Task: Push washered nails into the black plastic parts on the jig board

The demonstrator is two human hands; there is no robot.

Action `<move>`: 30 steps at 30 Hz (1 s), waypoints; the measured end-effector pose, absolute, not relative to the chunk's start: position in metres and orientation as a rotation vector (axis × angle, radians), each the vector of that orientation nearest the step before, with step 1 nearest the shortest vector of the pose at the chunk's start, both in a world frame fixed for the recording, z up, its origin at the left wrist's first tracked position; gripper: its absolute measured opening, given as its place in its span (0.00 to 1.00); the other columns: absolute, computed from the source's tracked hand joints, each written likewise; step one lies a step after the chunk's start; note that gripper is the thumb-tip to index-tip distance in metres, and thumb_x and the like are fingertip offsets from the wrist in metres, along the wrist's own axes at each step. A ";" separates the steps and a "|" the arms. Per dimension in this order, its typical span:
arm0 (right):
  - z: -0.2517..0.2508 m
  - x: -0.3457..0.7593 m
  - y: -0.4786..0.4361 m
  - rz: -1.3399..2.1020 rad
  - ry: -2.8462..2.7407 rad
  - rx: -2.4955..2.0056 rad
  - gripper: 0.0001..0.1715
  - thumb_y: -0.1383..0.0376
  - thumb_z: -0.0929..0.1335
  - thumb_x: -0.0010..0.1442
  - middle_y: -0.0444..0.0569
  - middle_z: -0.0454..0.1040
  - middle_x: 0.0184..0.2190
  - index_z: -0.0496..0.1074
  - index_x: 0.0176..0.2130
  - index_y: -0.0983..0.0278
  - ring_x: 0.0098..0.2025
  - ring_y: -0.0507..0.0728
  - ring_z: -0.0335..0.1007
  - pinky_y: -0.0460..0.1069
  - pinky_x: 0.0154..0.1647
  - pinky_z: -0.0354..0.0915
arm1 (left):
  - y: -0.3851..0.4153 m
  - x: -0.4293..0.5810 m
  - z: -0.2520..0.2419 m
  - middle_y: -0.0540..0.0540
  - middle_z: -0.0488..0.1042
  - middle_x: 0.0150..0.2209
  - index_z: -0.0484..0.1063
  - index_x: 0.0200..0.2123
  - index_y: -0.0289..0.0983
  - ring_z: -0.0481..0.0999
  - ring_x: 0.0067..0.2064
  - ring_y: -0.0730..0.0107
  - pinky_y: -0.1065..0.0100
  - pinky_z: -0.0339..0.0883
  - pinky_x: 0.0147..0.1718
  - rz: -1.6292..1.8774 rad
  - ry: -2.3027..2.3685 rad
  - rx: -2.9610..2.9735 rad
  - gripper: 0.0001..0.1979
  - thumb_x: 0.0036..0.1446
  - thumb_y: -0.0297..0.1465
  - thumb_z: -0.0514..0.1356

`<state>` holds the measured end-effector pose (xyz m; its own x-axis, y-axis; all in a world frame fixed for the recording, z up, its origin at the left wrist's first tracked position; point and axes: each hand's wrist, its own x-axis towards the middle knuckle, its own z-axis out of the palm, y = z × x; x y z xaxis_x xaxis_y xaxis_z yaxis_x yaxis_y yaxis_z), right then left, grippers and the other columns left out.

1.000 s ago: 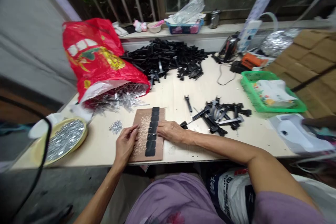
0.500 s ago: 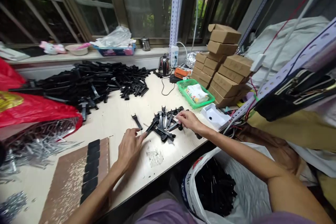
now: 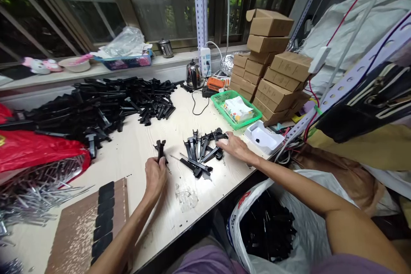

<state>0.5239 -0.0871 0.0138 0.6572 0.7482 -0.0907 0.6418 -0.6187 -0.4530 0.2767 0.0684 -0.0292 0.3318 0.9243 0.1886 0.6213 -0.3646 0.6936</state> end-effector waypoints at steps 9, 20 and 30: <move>-0.009 0.476 -0.031 0.393 -1.011 -2.485 0.40 0.56 0.61 0.60 0.64 0.67 0.52 0.43 0.65 0.67 0.53 0.69 0.65 0.60 0.48 0.61 | 0.031 0.338 -0.029 0.41 0.68 0.37 0.62 0.38 0.36 0.68 0.43 0.55 0.51 0.62 0.44 0.856 1.273 1.828 0.09 0.60 0.35 0.48; -0.021 0.462 0.004 0.770 -0.523 -1.905 0.20 0.59 0.66 0.53 0.47 0.73 0.31 0.67 0.45 0.65 0.35 0.56 0.71 0.48 0.33 0.66 | 0.035 0.356 -0.028 0.35 0.72 0.48 0.64 0.49 0.35 0.72 0.50 0.51 0.55 0.65 0.46 0.787 1.263 1.627 0.22 0.55 0.42 0.57; -0.010 0.437 0.013 0.808 -0.439 -1.535 0.17 0.60 0.66 0.53 0.45 0.72 0.31 0.64 0.42 0.64 0.34 0.53 0.70 0.46 0.35 0.68 | 0.045 0.357 -0.023 0.44 0.77 0.31 0.72 0.39 0.33 0.77 0.34 0.64 0.66 0.70 0.34 0.885 1.025 1.349 0.18 0.51 0.41 0.60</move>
